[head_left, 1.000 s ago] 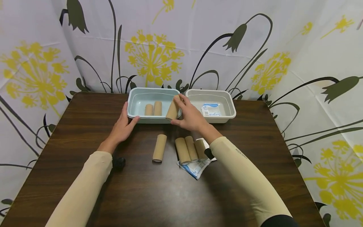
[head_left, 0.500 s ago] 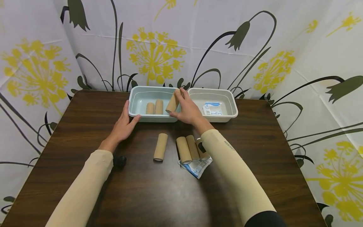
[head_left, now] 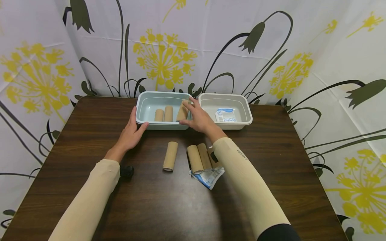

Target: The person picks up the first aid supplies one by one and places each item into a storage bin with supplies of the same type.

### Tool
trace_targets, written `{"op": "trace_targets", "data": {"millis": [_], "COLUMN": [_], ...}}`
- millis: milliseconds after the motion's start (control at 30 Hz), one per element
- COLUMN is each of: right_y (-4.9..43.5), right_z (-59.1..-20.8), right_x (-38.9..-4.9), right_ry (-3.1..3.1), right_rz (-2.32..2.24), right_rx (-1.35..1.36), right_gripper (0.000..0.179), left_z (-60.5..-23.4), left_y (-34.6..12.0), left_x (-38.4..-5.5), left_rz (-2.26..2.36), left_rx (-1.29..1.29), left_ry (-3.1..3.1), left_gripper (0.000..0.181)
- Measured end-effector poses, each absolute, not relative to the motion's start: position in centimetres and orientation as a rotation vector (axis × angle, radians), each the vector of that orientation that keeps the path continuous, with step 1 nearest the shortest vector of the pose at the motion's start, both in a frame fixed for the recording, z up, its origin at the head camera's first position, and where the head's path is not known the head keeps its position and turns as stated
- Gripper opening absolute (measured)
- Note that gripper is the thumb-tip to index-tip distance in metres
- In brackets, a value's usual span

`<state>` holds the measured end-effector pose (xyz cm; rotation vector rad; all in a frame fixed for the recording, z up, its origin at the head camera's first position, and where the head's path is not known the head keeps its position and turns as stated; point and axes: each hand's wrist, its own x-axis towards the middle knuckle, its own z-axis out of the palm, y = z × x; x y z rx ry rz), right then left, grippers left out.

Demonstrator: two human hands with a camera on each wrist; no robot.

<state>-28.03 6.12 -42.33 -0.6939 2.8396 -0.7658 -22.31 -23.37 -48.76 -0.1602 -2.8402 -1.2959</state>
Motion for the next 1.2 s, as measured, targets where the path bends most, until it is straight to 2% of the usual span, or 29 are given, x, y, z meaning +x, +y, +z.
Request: {"op": "trace_targets", "data": {"millis": [400, 667, 1033, 1200], "right_y": [6.2, 7.6, 12.5, 15.2], "right_z": [-42.5, -42.8, -42.5, -42.9], "right_x": [-26.6, -23.5, -18.7, -17.3], "right_ry": [2.911, 2.944, 2.767, 2.661], "right_rz": [-0.711, -0.875, -0.828, -0.738], "right_rx": [-0.826, -0.83, -0.918, -0.941], "right_gripper": [0.061, 0.055, 0.052, 0.061], "left_z": [-48.7, -48.6, -48.5, -48.5], "left_y": [-23.3, -23.3, -23.3, -23.3], "left_x": [-22.3, -22.2, -22.2, -22.3], "left_rz": [-1.306, -1.301, -1.308, -1.305], "left_rx": [-0.152, -0.147, -0.142, -0.148], "left_ry": [-2.845, -2.849, -2.847, -2.846], "left_gripper": [0.083, 0.083, 0.084, 0.084]}}
